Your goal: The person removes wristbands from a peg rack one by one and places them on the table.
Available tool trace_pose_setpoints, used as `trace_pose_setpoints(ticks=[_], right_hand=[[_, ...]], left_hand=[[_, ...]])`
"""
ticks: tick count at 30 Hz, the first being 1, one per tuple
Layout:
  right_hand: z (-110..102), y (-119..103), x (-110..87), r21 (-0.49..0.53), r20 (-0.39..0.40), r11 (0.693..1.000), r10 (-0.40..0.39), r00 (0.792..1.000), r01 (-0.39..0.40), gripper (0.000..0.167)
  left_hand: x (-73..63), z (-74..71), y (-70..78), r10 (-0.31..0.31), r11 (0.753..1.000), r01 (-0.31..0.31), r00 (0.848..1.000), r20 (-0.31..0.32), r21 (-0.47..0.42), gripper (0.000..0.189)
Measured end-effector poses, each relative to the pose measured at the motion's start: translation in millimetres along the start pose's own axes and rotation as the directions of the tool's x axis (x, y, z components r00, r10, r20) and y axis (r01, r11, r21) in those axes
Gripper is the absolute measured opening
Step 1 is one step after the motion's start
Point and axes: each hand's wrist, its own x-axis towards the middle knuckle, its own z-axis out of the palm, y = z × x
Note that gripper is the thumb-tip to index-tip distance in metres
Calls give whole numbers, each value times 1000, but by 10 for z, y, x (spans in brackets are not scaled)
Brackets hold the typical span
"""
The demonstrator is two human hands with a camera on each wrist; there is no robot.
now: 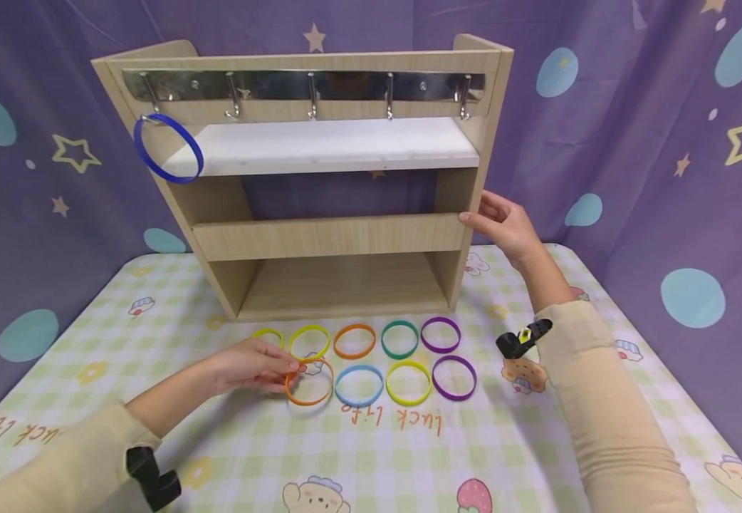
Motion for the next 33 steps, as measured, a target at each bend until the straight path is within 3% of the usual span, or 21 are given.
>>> trace_pose_setpoints(ticks=[4, 11, 14, 22, 33], right_hand=[[0, 2, 2, -13, -1, 1000, 3, 1000, -3, 66], [1, 0, -2, 28, 3, 1000, -10, 1000, 10, 66], [4, -3, -5, 35, 5, 999, -15, 1000, 15, 65], [9, -3, -6, 16, 9, 1000, 0, 1000, 0, 65], [10, -3, -7, 3, -2, 1000, -5, 1000, 5, 64]], left_hand=[[1, 51, -56, -3, 999, 3, 1000, -25, 33, 28], [-26, 128, -64, 6, 986, 20, 988, -156, 166, 21], [-63, 143, -44, 12, 979, 25, 983, -182, 204, 19], [-168, 22, 47, 81, 944, -25, 984, -158, 329, 22], [-330, -278, 415, 126, 913, -70, 985, -115, 402, 37]])
